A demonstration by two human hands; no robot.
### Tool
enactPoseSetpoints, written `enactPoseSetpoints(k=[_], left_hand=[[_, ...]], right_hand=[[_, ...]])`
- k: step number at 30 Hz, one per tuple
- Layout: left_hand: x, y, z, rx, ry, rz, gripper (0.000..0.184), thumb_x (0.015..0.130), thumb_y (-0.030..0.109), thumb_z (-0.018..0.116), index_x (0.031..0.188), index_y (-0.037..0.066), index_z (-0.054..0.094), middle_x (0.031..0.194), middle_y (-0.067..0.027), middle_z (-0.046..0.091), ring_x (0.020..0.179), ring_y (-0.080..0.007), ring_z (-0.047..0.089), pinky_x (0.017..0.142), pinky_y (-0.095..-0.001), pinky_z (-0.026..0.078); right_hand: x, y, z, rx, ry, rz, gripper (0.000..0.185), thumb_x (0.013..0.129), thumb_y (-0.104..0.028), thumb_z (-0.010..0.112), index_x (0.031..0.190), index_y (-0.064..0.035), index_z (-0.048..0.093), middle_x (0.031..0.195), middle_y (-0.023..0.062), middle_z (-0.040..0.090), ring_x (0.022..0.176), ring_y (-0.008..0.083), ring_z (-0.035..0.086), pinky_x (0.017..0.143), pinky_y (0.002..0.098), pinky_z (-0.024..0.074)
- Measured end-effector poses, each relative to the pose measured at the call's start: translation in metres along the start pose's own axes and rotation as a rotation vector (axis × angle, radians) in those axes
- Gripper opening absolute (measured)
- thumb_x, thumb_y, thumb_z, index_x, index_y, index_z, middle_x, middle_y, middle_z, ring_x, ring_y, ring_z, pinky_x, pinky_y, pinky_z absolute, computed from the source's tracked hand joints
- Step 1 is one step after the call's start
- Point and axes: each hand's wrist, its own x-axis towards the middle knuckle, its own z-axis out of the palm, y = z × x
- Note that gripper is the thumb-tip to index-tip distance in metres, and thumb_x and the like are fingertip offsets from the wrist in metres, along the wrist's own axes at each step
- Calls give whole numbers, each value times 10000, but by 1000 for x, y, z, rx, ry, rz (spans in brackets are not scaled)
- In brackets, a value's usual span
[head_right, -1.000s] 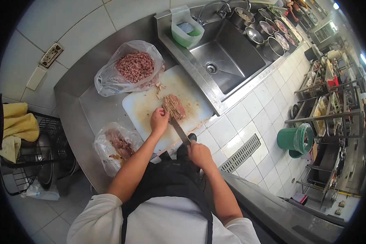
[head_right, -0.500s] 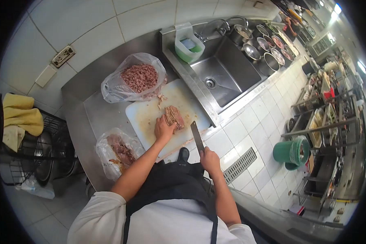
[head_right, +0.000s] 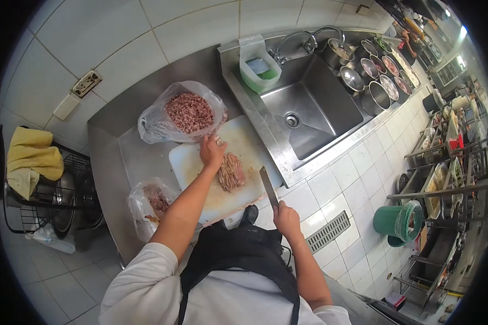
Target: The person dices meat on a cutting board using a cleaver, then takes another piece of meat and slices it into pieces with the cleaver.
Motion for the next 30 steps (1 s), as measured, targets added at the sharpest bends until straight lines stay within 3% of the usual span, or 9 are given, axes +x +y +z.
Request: enactPoseSetpoints(k=[3, 6, 9, 12, 16, 23, 30], left_hand=[[9, -2, 15, 16, -76, -29, 282, 816, 149, 811, 1062, 54, 711, 1157, -164, 632, 1114, -370, 631, 913, -476, 542], [10, -11, 18, 22, -81, 75, 153, 829, 116, 773, 953, 47, 717, 1082, -153, 652, 1026, -358, 659, 844, -467, 556], [9, -35, 9, -39, -11, 183, 85, 837, 99, 748, 903, 51, 724, 988, -144, 664, 937, -360, 675, 796, -465, 558], [-7, -73, -22, -87, -86, 131, 54, 839, 99, 739, 873, 59, 724, 946, -135, 669, 902, -365, 676, 795, -468, 552], [-61, -99, -86, -72, -226, 68, 133, 813, 92, 795, 935, 52, 758, 945, -105, 679, 886, -328, 685, 803, -434, 561], [-113, -95, -128, -173, -272, -13, 513, 766, 108, 863, 1250, 68, 701, 1199, -126, 676, 1133, -335, 650, 982, -428, 531], [-121, -98, -105, -111, -150, 10, 364, 800, 62, 806, 1149, 24, 710, 1160, -134, 689, 1101, -354, 651, 961, -444, 537]], right_hand=[[-1, 15, -3, 23, -30, 13, 275, 1011, -240, 616, 903, 9, 577, 721, 289, 665, 699, 498, 666, 647, 591, 518], [3, 27, -7, 31, -33, -11, 274, 1014, -239, 617, 905, 9, 574, 713, 287, 662, 689, 498, 662, 638, 591, 513], [9, 35, -11, 46, -7, -53, 263, 1014, -230, 619, 909, 6, 571, 702, 282, 659, 675, 492, 661, 627, 590, 513], [22, 36, -15, 55, 28, -116, 240, 1009, -213, 627, 913, -2, 567, 678, 268, 654, 654, 476, 667, 608, 580, 520], [42, 11, -24, 77, -4, -196, 251, 1017, -213, 624, 905, 5, 571, 672, 276, 644, 641, 482, 657, 590, 577, 511], [61, -87, 3, 151, -128, -380, 227, 996, -196, 624, 906, 8, 581, 694, 274, 664, 657, 476, 673, 620, 571, 534], [55, -135, 83, 10, -108, -422, 154, 978, -147, 576, 932, -1, 565, 673, 247, 682, 628, 436, 708, 591, 524, 576]])
